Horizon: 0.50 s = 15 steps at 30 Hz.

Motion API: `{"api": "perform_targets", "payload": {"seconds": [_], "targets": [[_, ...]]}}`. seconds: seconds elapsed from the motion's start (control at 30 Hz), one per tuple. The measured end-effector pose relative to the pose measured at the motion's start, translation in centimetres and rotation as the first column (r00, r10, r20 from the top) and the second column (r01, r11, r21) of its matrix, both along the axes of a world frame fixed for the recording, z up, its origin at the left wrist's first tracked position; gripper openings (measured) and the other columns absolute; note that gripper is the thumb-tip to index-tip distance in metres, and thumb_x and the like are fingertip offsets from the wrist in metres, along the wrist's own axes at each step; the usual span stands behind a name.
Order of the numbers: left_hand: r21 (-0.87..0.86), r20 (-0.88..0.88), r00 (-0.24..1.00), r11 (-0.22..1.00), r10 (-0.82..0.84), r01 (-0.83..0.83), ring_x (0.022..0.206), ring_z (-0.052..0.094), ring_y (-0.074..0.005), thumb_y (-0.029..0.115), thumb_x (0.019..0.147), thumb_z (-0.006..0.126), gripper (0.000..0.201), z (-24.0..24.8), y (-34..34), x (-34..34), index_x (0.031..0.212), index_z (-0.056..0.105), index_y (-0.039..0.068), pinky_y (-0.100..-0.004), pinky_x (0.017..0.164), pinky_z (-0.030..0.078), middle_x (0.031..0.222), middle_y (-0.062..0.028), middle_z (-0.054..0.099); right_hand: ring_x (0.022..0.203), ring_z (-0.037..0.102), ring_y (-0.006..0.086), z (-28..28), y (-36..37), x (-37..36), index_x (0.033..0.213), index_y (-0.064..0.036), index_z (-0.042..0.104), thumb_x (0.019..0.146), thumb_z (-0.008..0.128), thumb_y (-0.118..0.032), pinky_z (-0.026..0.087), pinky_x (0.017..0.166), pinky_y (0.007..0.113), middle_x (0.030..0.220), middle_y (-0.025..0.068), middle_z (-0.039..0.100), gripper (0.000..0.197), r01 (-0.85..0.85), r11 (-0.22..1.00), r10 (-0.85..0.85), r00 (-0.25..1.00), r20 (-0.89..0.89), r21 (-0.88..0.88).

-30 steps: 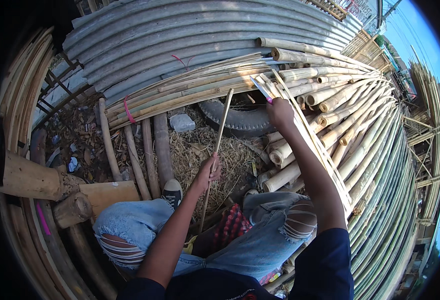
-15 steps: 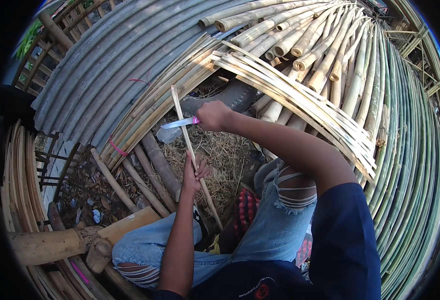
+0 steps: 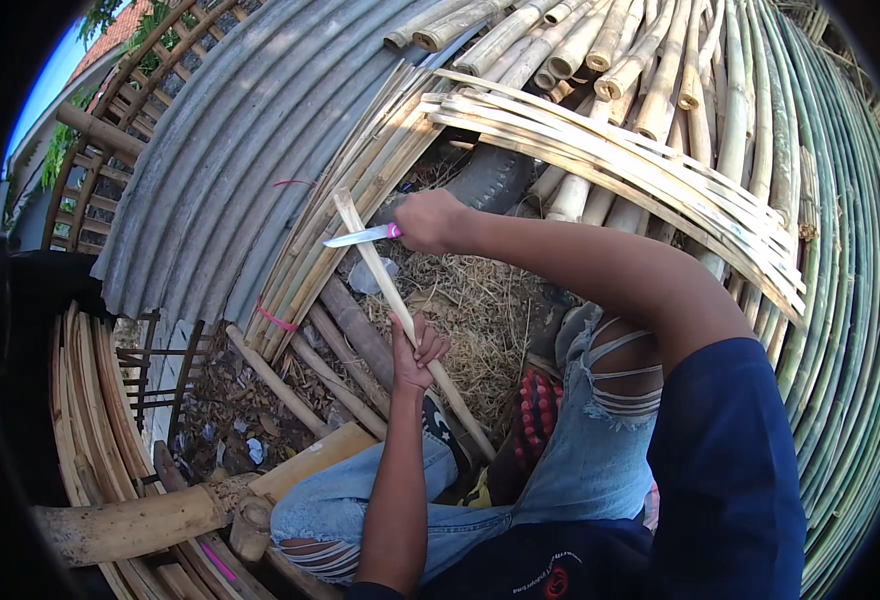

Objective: Scraping and shaping a thin bamboo stick using a small craft knife.

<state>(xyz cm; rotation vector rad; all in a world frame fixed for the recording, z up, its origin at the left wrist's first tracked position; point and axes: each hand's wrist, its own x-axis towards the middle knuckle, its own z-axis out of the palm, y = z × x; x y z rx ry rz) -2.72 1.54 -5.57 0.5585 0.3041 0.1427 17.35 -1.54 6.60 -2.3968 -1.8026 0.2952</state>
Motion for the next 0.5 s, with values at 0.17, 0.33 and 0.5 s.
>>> {"api": "perform_targets", "payload": {"seconds": [0.17, 0.33, 0.5], "targets": [[0.071, -0.039, 0.999, 0.997, 0.021, -0.018, 0.031, 0.018, -0.0051, 0.061, 0.087, 0.034, 0.055, 0.0, -0.1, 0.6, 0.059, 0.035, 0.014, -0.0216, 0.044, 0.028, 0.04, 0.0053, 0.023, 0.077, 0.065, 0.0322, 4.5, 2.7, 5.6, 0.079, -0.0007, 0.066, 0.076, 0.051, -0.018, 0.052, 0.068, 0.042, 0.079, 0.0184, 0.065, 0.023, 0.274, 0.955, -0.283, 0.956, 0.074, 0.118], [0.004, 0.023, 0.995, 0.995, -0.096, 0.096, 0.031, 0.019, -0.0062, 0.062, 0.086, 0.036, 0.054, 0.4, -2.1, 1.8, 0.06, 0.035, 0.014, -0.0226, 0.045, 0.029, 0.04, 0.0048, 0.023, 0.086, 0.062, 0.0378, 11.3, 2.7, 14.6, 0.088, -0.0009, 0.065, 0.076, 0.049, -0.022, 0.049, 0.076, 0.044, 0.09, 0.0216, 0.064, 0.029, 0.608, 0.658, -0.594, 0.782, -0.189, 0.444], [0.054, -0.041, 0.999, 0.998, -0.035, 0.037, 0.032, 0.021, -0.0067, 0.06, 0.087, 0.035, 0.054, 0.1, -1.5, 1.4, 0.06, 0.036, 0.014, -0.0225, 0.043, 0.028, 0.04, 0.0046, 0.024, 0.089, 0.059, 0.0396, 12.7, -1.3, 8.3, 0.087, 0.0036, 0.063, 0.078, 0.05, -0.025, 0.046, 0.081, 0.044, 0.089, 0.0263, 0.061, 0.033, 0.632, 0.703, -0.547, 0.774, -0.32, 0.326]]}}
